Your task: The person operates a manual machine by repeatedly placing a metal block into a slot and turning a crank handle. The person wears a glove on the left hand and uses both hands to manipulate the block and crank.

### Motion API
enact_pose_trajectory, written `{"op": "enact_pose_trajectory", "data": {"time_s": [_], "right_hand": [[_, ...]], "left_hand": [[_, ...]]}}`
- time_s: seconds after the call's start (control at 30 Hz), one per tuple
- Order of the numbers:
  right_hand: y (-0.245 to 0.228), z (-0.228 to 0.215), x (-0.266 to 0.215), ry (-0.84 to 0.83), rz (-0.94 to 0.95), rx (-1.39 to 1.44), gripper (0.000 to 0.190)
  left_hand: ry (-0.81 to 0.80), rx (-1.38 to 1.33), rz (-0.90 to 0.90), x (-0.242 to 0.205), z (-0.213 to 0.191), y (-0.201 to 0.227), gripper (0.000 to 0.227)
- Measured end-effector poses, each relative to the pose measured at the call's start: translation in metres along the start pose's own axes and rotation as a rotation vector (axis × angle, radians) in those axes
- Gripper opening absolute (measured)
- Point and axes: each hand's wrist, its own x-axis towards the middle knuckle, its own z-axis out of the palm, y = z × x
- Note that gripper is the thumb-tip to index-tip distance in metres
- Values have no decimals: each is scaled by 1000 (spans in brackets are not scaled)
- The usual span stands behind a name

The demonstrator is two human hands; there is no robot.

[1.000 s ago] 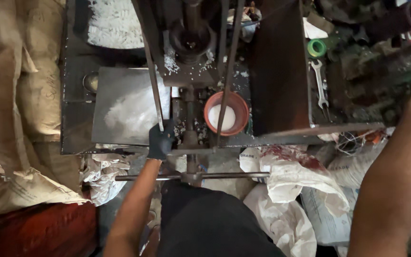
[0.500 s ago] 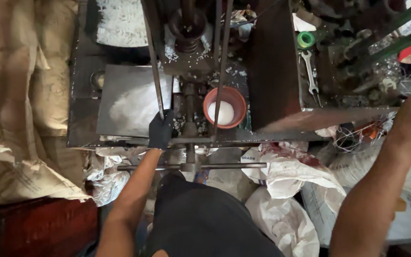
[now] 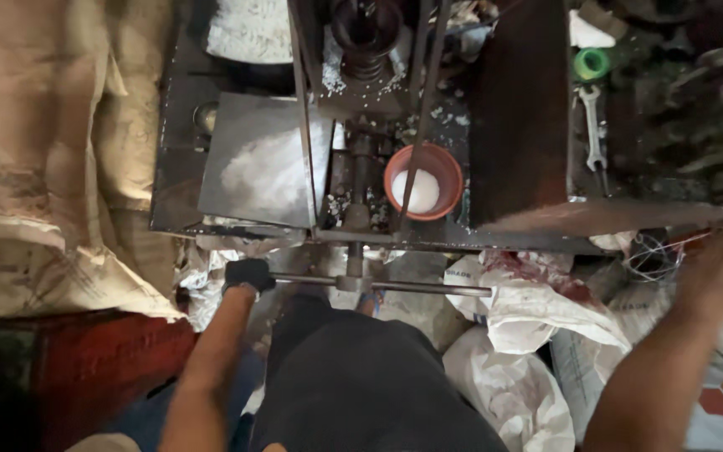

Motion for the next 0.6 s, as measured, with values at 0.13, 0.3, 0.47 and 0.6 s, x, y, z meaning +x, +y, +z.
{"op": "enact_pose_trajectory", "data": {"time_s": [0.13, 0.3, 0.47, 0.6], "right_hand": [[-126, 7, -111, 228, 121, 586, 32], [-191, 72, -253, -408, 1763, 1526, 50], [-180, 107, -268, -66, 1959, 1668, 38], [-190, 95, -268, 0, 1913, 1643, 44]], "left_hand": [[-100, -82, -9, 12, 5, -1, 38], [-150, -97, 183, 5, -25, -8, 44], [-120, -31, 408, -17, -61, -13, 35], [-204, -120, 520, -20, -87, -20, 49]]}}
